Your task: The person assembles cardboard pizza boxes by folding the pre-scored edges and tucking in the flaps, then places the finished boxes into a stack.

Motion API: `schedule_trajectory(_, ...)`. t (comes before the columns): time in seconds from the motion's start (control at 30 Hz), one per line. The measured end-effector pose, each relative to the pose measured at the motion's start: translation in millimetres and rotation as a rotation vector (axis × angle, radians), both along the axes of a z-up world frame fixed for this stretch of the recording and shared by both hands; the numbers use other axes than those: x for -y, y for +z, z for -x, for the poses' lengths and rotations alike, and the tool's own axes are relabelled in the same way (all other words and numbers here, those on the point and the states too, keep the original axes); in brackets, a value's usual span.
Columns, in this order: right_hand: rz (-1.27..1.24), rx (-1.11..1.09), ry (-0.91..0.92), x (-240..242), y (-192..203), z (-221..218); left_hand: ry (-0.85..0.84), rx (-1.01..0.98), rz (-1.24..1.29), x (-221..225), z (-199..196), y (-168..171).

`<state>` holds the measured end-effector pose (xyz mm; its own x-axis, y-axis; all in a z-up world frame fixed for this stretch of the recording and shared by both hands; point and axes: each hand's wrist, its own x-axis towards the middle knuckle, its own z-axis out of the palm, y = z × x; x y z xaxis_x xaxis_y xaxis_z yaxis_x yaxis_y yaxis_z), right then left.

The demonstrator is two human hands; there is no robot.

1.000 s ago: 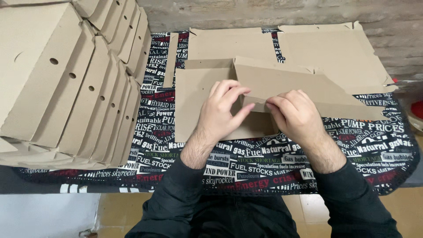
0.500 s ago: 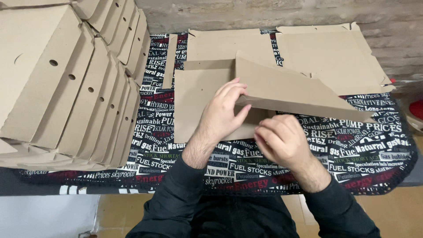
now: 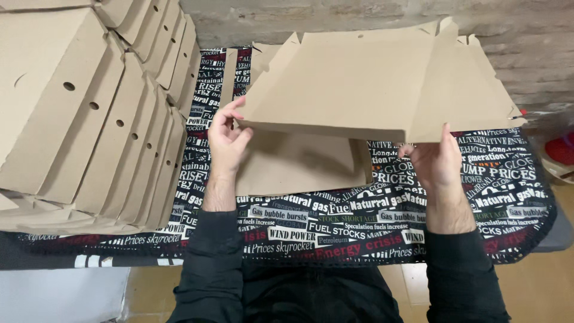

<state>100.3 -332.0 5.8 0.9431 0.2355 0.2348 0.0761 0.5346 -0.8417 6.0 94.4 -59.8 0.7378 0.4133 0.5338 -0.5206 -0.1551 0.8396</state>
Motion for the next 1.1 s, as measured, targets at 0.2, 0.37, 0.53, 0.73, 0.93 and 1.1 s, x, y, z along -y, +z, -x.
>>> schedule_trajectory(0.2,-0.013,-0.349,-0.016,-70,40,24,0.007,-0.017,0.097,-26,0,-40)
schedule_trajectory(0.37,-0.089,-0.379,0.109,-52,-35,-35,0.042,-0.009,0.091,-24,6,-39)
schedule_trajectory(0.53,0.019,-0.389,0.045,-30,-122,-105,0.077,-0.001,0.070,-22,9,-36)
schedule_trajectory(0.73,-0.143,-0.334,0.030,-72,-118,-95,0.079,0.102,0.224,-20,-5,-51)
schedule_trajectory(0.93,-0.310,-0.423,0.014,-100,-148,-90,0.038,-0.165,0.495,25,-11,-41)
schedule_trajectory(1.1,-0.277,-0.293,0.028,-119,-175,-69,-0.096,0.021,0.796,9,-30,-88)
